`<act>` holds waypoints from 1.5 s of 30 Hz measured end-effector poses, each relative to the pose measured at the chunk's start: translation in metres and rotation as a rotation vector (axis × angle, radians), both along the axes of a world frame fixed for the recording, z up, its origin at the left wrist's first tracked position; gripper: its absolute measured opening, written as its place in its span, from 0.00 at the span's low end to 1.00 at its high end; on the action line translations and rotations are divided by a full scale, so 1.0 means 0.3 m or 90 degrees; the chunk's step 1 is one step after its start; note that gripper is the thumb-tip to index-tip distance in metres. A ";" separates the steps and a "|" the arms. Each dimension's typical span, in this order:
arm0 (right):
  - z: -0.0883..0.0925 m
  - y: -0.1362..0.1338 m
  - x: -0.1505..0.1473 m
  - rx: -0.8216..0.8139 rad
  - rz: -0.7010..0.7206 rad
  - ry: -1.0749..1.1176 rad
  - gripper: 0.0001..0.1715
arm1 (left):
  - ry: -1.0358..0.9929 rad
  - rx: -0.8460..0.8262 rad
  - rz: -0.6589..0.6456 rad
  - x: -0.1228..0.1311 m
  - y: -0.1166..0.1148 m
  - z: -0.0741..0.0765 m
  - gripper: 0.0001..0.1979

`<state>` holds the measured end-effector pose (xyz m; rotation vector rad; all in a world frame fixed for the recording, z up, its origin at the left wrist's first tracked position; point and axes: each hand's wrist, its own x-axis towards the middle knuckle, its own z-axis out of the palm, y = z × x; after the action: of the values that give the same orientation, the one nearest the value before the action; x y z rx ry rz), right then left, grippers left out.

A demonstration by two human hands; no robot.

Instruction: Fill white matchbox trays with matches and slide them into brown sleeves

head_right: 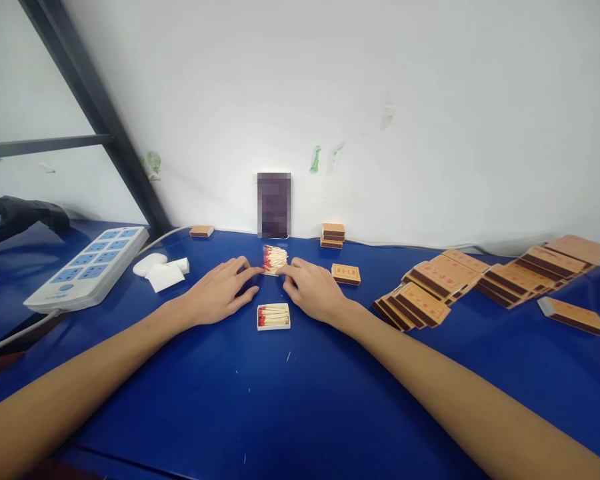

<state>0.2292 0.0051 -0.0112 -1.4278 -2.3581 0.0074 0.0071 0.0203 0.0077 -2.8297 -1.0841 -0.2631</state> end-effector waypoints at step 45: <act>-0.011 0.008 0.000 0.010 0.010 0.043 0.19 | -0.073 -0.063 0.018 -0.012 0.016 -0.018 0.21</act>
<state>0.2292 0.0076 -0.0145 -1.3809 -2.3098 0.0404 0.0035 0.0253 0.0024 -2.9156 -1.1900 -0.3833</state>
